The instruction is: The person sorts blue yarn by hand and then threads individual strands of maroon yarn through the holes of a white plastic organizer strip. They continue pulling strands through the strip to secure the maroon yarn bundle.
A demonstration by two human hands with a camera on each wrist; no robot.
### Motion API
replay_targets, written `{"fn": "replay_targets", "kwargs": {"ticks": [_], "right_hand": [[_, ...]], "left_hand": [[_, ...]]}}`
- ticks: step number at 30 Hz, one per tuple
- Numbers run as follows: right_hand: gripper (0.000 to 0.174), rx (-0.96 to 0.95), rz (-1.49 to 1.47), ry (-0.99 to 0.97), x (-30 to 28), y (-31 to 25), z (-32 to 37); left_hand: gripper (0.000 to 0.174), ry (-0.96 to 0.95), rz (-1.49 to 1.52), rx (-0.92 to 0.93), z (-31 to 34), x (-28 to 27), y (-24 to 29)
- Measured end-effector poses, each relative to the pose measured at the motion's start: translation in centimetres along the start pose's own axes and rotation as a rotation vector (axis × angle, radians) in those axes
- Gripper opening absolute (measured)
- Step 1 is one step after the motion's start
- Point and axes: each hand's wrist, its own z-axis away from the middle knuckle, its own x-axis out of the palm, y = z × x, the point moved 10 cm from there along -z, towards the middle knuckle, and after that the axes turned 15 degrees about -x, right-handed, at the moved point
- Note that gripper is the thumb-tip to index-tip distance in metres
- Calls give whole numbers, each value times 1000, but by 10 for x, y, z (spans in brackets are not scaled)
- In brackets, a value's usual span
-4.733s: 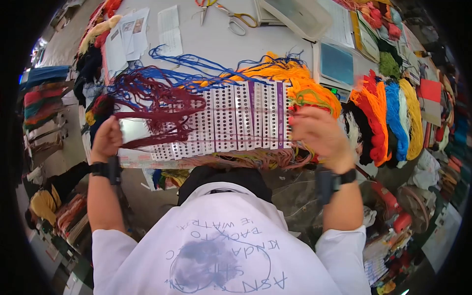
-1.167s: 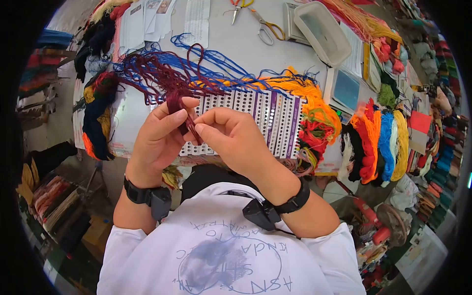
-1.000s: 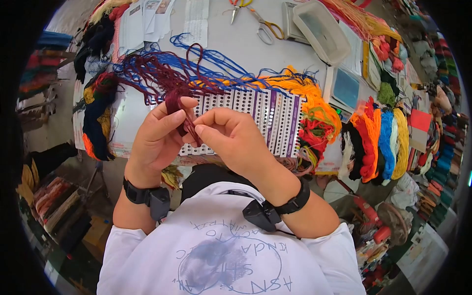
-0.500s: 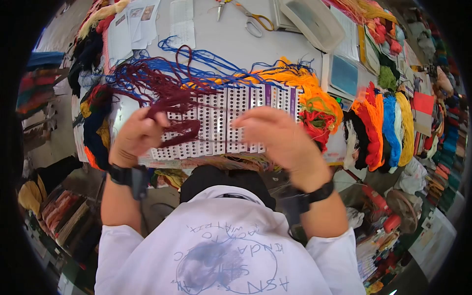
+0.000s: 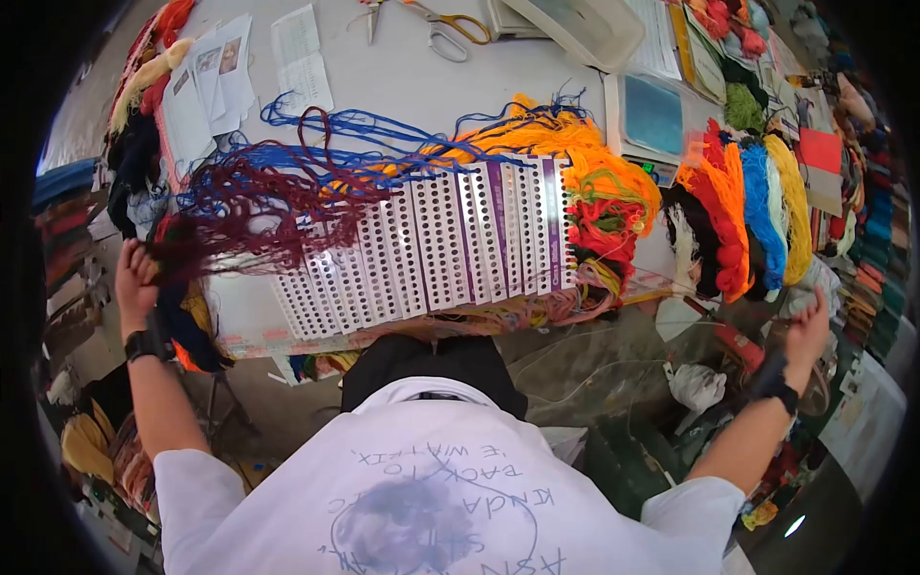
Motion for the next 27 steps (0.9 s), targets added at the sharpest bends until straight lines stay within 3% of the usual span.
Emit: {"fn": "replay_targets", "kwargs": {"ticks": [1, 2, 3, 4, 5, 6, 7, 8, 9, 10, 12, 14, 16, 21, 23, 25, 27], "right_hand": [[27, 24, -31, -76, 63, -2, 37], [29, 47, -62, -150, 136, -4, 80], [28, 55, -85, -276, 203, 9, 128], [27, -13, 54, -634, 273, 12, 176], [27, 49, 142, -544, 311, 37, 212], [26, 0, -106, -727, 368, 57, 257], [24, 154, -49, -815, 409, 75, 295], [23, 194, -63, -847, 447, 93, 324], [22, 178, -30, -841, 475, 108, 349], [21, 131, -14, -866, 499, 114, 368], [19, -40, 120, -892, 530, 123, 390], [16, -148, 171, -880, 543, 123, 400], [15, -83, 215, -881, 545, 128, 404], [12, -49, 314, -873, 541, 128, 407], [12, -399, 342, -846, 542, 98, 410], [11, -463, 267, -845, 536, 92, 417], [12, -517, 160, -839, 534, 85, 415]], "left_hand": [[17, 7, -37, 23, 0, 43, -21], [14, -195, -128, -59, -10, 88, -58], [14, -239, -185, -172, -19, 121, -101], [20, -240, -265, -163, -18, 160, -140], [25, -248, -357, -216, -23, 193, -184], [27, -236, -436, -255, -29, 216, -223], [28, -251, -442, -329, -39, 234, -261], [25, -236, -534, -348, -47, 250, -291], [25, -136, -773, -248, -59, 256, -311], [26, -177, -833, -135, -76, 261, -332], [22, -73, -902, -23, -77, 274, -331], [21, -95, -914, -30, -93, 272, -346], [21, -113, -920, -30, -98, 275, -348], [19, -161, -804, -342, -97, 276, -362], [15, -168, -779, -362, -94, 280, -358], [11, -172, -756, -380, -98, 275, -363], [13, -175, -908, -198, -106, 279, -355]]}}
